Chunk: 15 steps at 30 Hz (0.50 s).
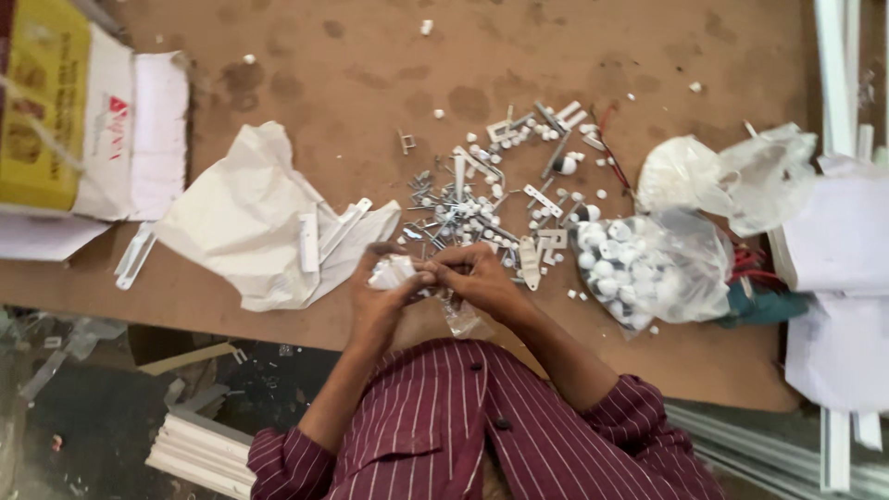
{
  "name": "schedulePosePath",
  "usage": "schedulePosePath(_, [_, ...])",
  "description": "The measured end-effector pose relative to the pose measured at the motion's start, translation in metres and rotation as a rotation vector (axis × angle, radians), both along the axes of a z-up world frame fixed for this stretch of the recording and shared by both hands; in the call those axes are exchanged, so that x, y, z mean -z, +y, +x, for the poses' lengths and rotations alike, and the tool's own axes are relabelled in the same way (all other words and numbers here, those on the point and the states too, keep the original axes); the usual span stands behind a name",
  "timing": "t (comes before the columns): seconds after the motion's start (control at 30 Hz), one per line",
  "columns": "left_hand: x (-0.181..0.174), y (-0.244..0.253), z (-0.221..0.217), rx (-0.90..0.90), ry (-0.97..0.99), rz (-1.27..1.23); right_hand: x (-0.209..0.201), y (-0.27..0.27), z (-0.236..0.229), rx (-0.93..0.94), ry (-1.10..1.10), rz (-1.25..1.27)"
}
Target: The person sits at a workbench and repeatedly picks up small white plastic pieces, metal screws, and white plastic caps. They insert the caps into the plastic pieces and place the assembled units on the table. The person continues this repetitive assembly process throughout the clip.
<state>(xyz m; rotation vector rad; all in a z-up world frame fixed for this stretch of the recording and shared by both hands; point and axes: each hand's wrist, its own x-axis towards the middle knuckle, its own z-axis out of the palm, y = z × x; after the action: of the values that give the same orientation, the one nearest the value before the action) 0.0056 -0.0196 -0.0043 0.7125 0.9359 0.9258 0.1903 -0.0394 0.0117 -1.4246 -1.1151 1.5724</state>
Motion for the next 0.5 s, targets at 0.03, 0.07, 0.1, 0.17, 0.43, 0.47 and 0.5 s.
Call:
schedulePosePath(0.03, [-0.002,0.001,0.0,0.008,-0.022,0.021,0.004,-0.001,0.002,-0.005,0.033,0.014])
schedulePosePath(0.07, [-0.004,0.003,-0.001,0.015,-0.043,0.041,0.009,-0.003,0.003,-0.01,0.066,0.029])
schedulePosePath(0.1, [-0.005,0.003,0.0,0.016,-0.065,0.064,0.015,-0.003,0.006,-0.023,0.099,0.046])
schedulePosePath(0.17, [-0.007,0.004,0.005,0.035,-0.06,-0.018,0.028,-0.004,0.015,0.089,0.027,0.027])
schedulePosePath(0.43, [-0.009,0.008,0.003,0.034,-0.088,-0.095,0.08,-0.023,0.119,0.343,-1.082,0.174])
schedulePosePath(0.47, [-0.009,0.009,0.003,0.03,-0.12,-0.092,0.084,-0.029,0.131,0.31,-1.175,0.198])
schedulePosePath(0.5, [-0.009,0.009,0.004,0.026,-0.152,-0.089,0.089,-0.034,0.138,0.276,-1.268,0.222])
